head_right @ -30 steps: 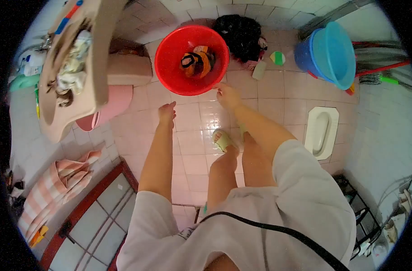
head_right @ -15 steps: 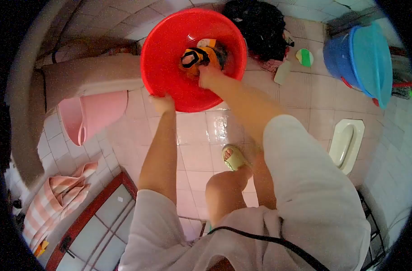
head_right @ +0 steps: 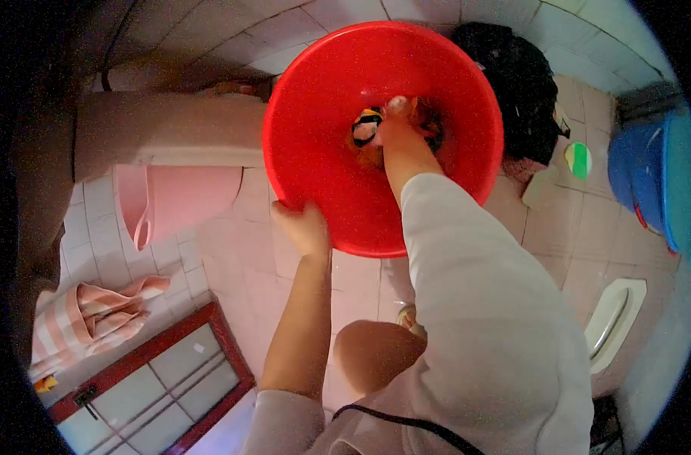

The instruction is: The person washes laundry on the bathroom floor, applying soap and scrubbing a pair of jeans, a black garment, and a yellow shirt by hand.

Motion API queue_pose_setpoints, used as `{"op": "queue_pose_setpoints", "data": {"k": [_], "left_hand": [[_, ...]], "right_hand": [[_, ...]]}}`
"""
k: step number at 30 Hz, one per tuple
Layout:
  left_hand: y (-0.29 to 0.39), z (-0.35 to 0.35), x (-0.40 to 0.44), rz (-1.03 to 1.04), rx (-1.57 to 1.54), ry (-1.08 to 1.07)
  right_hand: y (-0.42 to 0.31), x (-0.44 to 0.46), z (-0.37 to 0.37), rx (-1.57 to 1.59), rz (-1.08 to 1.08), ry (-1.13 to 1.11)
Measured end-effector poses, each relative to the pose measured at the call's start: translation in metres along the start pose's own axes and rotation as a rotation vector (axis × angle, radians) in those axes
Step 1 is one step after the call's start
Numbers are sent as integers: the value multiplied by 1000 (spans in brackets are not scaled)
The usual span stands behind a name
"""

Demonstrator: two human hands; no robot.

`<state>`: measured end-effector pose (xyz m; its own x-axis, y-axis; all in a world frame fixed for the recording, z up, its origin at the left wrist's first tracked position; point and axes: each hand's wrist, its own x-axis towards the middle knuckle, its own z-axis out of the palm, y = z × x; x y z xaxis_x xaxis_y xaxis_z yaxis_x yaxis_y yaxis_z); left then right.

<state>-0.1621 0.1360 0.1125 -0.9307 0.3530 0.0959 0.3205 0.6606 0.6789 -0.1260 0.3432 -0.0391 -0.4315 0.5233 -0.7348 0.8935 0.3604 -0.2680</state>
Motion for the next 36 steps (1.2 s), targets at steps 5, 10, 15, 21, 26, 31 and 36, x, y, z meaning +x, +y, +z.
{"op": "queue_pose_setpoints", "data": {"k": [5, 10, 15, 21, 26, 31, 36], "left_hand": [[-3, -1, 3, -48, -34, -33], [21, -10, 1, -135, -58, -30], [10, -1, 6, -138, -79, -31], [0, 2, 12, -25, -60, -27], [-8, 8, 17, 5, -40, -45], [-5, 2, 24, 74, -12, -105], [-13, 13, 38, 79, -110, -86]], "right_hand": [[-38, 54, 84, -389, -351, -138], [-55, 97, 161, -850, -1139, 69], [-42, 23, 81, -130, -763, -549], [-6, -155, -63, 814, -463, -632], [35, -258, -141, 1111, -631, -238], [108, -322, -179, 1365, -670, 107], [177, -391, -147, 1314, -523, 836]]}}
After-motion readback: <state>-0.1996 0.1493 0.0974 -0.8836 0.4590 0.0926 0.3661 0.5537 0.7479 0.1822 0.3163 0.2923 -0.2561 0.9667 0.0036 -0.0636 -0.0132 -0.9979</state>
